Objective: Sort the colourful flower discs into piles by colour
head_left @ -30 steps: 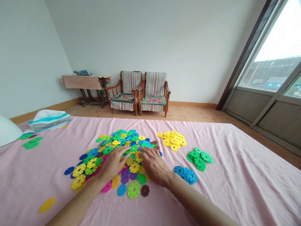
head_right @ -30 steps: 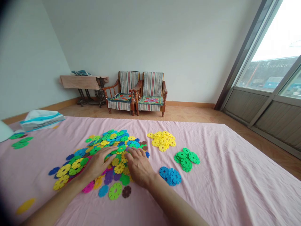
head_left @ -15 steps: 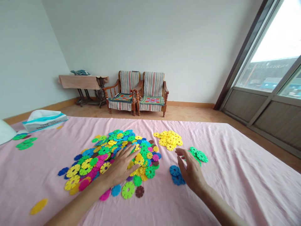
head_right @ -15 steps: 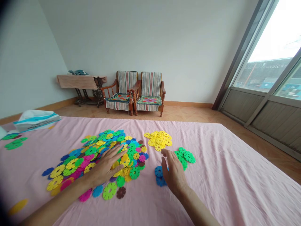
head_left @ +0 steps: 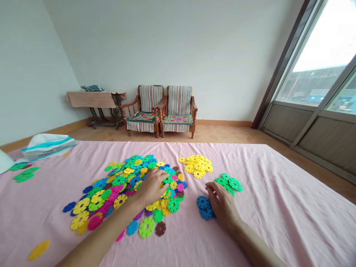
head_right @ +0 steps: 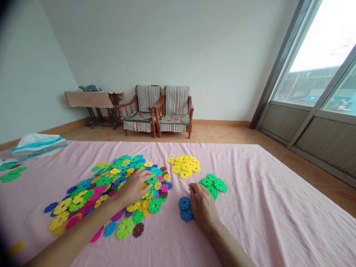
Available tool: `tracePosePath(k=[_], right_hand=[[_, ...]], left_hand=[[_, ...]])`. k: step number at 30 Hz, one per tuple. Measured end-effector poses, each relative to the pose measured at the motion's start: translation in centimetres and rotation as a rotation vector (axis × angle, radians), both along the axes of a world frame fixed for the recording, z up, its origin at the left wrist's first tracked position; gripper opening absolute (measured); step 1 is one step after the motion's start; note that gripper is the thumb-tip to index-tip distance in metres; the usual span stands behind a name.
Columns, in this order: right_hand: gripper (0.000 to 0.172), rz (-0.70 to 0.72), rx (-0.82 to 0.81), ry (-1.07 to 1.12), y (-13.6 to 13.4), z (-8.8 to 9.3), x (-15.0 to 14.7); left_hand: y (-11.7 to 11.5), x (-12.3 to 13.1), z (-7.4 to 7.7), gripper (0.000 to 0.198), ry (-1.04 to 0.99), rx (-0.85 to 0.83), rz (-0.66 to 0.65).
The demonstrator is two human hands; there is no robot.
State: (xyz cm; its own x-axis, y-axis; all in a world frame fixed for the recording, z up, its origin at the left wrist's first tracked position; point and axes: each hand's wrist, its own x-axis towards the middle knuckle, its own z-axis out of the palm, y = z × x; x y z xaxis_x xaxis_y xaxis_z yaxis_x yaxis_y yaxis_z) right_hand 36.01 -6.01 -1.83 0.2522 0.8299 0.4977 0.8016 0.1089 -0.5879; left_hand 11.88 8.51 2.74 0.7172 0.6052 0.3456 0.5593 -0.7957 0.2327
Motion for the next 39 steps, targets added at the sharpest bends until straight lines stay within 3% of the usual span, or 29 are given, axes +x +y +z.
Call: tracePosePath(k=[6,10,12,15,19,23,27,32,35,39], right_hand=[[0.022,0.009,-0.003,-0.010,0.0,0.1,-0.2],[0.021,0.012,0.023,-0.021,0.2,0.3,-0.7],[0.021,0.029,0.029,-0.022,0.3,0.7,-1.2],[0.020,0.087,0.029,-0.009,0.5,1.9,-2.6],[0.019,0.177,-0.013,0.079,1.1,3.5,-4.8],[0.015,0.219,-0.147,0.423,2.2,4.2,-6.8],[0.031,0.272,-0.315,0.933,2.9,4.3,-7.5],[0.034,0.436,-0.250,1.227,2.6,3.9,-7.1],[0.032,0.400,-0.203,1.185,2.4,3.7,-6.5],[0.028,0.172,-0.107,0.922,2.7,3.8,-4.2]], left_hand=[[0.4,-0.5,0.0,0.025,-0.043,-0.067,0.006],[0.1,-0.7,0.2,0.035,-0.147,-0.102,0.035],[-0.1,-0.8,0.1,0.026,-0.174,-0.099,0.014],[-0.1,-0.9,-0.3,0.010,-0.169,-0.047,-0.043],[-0.1,-0.9,-1.1,0.014,-0.152,0.104,-0.147],[-1.2,-0.8,-1.2,0.016,-0.265,0.247,-0.255],[-3.1,-0.8,-0.3,0.025,-0.351,0.336,-0.406],[-4.3,-0.9,0.4,0.030,-0.263,0.430,-0.580],[-4.3,-0.6,0.4,0.031,-0.279,0.428,-0.539],[-3.1,-0.2,0.2,0.020,-0.300,0.266,-0.295]])
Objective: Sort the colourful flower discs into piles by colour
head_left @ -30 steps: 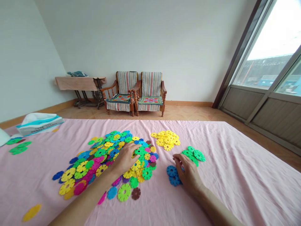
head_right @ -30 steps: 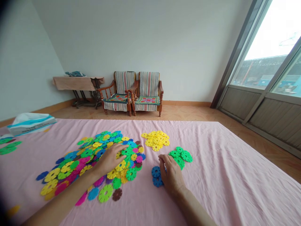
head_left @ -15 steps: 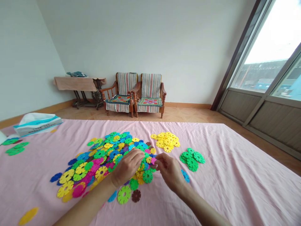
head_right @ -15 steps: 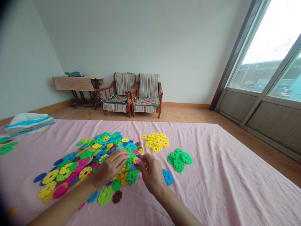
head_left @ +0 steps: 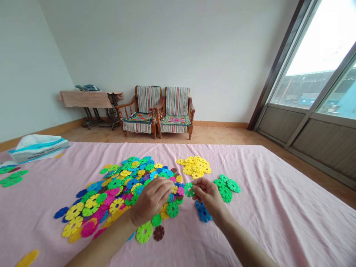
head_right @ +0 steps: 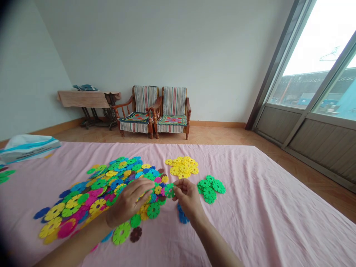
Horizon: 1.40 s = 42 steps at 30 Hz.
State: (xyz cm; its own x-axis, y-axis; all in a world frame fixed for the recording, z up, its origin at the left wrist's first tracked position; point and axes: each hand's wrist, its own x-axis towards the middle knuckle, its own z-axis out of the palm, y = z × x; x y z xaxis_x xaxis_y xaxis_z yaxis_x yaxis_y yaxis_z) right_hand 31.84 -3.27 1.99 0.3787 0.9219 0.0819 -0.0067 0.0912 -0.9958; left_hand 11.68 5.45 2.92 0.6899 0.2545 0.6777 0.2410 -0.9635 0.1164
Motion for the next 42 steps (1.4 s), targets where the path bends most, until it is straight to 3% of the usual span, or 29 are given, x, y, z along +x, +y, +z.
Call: tracePosePath(k=[3,6,9,12,15,19,24,31,37,42], right_hand=[[0.023,-0.277,-0.011,-0.296,0.1,0.2,3.6],[0.023,-0.525,-0.122,-0.555,-0.3,0.0,7.8],[0.026,-0.619,-0.267,-0.696,-0.9,-0.7,11.2],[0.030,-0.690,-0.345,-0.766,-1.2,-1.3,12.7],[0.036,-0.774,-0.271,-0.772,-1.0,-1.5,12.5],[0.033,-0.670,-0.110,-0.714,-0.5,-1.8,11.1],[0.030,-0.563,-0.038,-0.737,0.0,-2.3,9.6],[0.030,-0.554,-0.050,-0.764,-0.1,-2.3,8.5],[0.028,-0.507,-0.026,-0.770,-0.1,-1.8,7.3],[0.022,-0.194,0.154,-0.773,-0.6,-0.9,3.3]], left_hand=[[1.6,-0.3,-0.1,0.014,0.047,-0.163,0.098],[3.0,-1.0,0.1,0.014,0.130,-0.303,0.117],[3.6,-1.7,0.7,0.013,0.214,-0.377,0.099],[3.4,-2.1,1.5,0.005,0.276,-0.386,0.071],[2.9,-2.3,2.1,0.029,0.362,-0.347,0.062],[2.5,-2.5,2.5,0.041,0.475,-0.276,0.083],[2.8,-2.7,2.6,0.027,0.484,-0.269,0.108],[3.8,-3.1,1.9,0.009,0.390,-0.280,0.103],[4.3,-2.5,1.3,0.012,0.200,-0.319,0.167],[2.1,-0.7,1.8,0.016,0.113,-0.451,0.132]])
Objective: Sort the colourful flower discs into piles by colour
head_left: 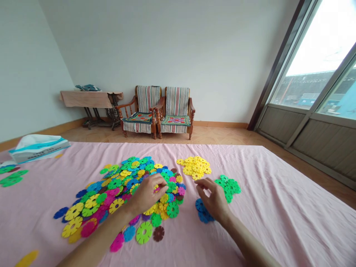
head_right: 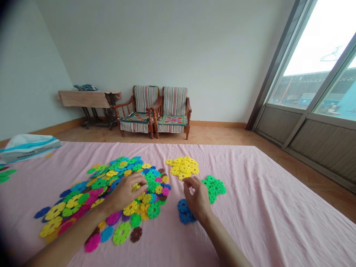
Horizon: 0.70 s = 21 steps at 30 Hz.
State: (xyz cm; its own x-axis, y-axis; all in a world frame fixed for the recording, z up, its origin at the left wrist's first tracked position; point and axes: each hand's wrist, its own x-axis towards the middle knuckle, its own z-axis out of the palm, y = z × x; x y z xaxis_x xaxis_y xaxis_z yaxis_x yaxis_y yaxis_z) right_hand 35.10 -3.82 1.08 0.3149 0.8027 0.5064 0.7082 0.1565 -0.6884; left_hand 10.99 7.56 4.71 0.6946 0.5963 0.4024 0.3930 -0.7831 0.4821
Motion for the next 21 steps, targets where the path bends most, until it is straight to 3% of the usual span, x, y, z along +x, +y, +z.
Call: tracePosePath(k=[4,9,12,17,19,21], right_hand=[[0.015,0.251,-0.045,0.046,-0.8,0.7,-3.7],[0.012,0.284,-0.067,0.082,-0.9,0.8,-5.0],[0.014,0.088,-0.034,0.031,-0.3,0.7,-2.8],[0.019,-0.319,-0.019,0.010,-0.2,0.8,4.1],[0.020,-0.555,-0.141,-0.068,-0.5,0.8,6.7],[0.023,-0.669,-0.281,-0.103,-1.0,0.6,8.7]], left_hand=[[-2.1,1.3,0.0,0.017,0.001,-0.077,-0.069],[-2.8,1.7,-0.3,0.016,-0.020,-0.136,-0.134],[-2.1,1.4,-0.6,0.014,-0.044,-0.129,-0.106],[0.0,0.5,-1.8,0.014,-0.049,-0.025,0.004],[0.6,0.2,-2.0,0.014,-0.052,0.000,0.026],[0.9,0.0,-2.0,0.014,-0.052,0.009,0.038]])
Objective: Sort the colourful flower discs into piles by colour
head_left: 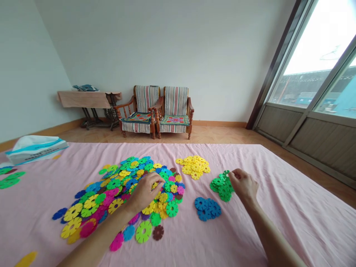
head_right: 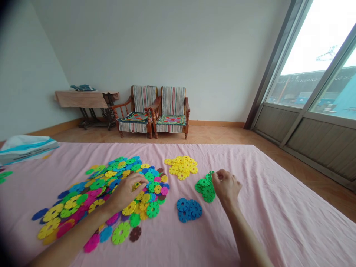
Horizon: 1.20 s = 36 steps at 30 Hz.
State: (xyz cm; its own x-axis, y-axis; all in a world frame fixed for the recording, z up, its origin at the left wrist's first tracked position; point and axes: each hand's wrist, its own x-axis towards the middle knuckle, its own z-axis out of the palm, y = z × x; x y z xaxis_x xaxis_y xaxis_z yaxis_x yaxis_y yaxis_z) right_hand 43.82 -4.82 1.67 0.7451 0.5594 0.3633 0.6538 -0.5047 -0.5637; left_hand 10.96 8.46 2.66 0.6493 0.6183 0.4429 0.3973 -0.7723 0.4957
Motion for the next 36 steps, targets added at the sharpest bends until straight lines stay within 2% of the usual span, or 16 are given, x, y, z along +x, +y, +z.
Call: tracePosePath(k=[3,5,7,10,13,16,19,27,33,36], right_hand=[[0.026,-0.067,-0.100,0.024,-0.4,-0.5,1.6],[0.029,-0.128,-0.068,-0.008,-0.4,-0.7,1.9],[0.033,-0.169,0.001,-0.061,-0.1,-1.0,1.6],[0.031,-0.077,0.073,-0.103,0.4,-1.4,0.7],[0.028,0.072,0.099,-0.128,0.9,-2.0,-0.2],[0.026,0.163,0.104,-0.154,1.2,-2.5,-0.8],[0.025,0.195,0.122,-0.171,1.3,-2.8,-1.2],[0.024,0.246,0.149,-0.171,1.4,-2.9,-1.7],[0.024,0.291,0.142,-0.191,1.5,-3.2,-1.9],[0.025,0.300,0.133,-0.188,1.5,-3.3,-2.0]], left_hand=[[0.0,-0.1,0.0,0.012,0.024,0.008,0.011],[-0.2,0.0,-0.1,0.011,0.049,0.031,0.004],[-0.4,0.2,-0.3,0.020,0.083,0.085,-0.034],[-0.9,0.5,-0.7,0.046,0.176,0.201,-0.121],[-1.1,0.7,-1.0,0.055,0.304,0.288,-0.162],[-0.9,0.6,-1.3,0.047,0.376,0.299,-0.169],[-0.5,0.4,-1.3,0.038,0.366,0.276,-0.160],[-0.5,0.1,-0.1,0.018,0.357,0.241,-0.158],[-1.0,0.0,0.6,0.034,0.404,0.257,-0.151],[-1.0,0.0,0.7,0.025,0.439,0.266,-0.136]])
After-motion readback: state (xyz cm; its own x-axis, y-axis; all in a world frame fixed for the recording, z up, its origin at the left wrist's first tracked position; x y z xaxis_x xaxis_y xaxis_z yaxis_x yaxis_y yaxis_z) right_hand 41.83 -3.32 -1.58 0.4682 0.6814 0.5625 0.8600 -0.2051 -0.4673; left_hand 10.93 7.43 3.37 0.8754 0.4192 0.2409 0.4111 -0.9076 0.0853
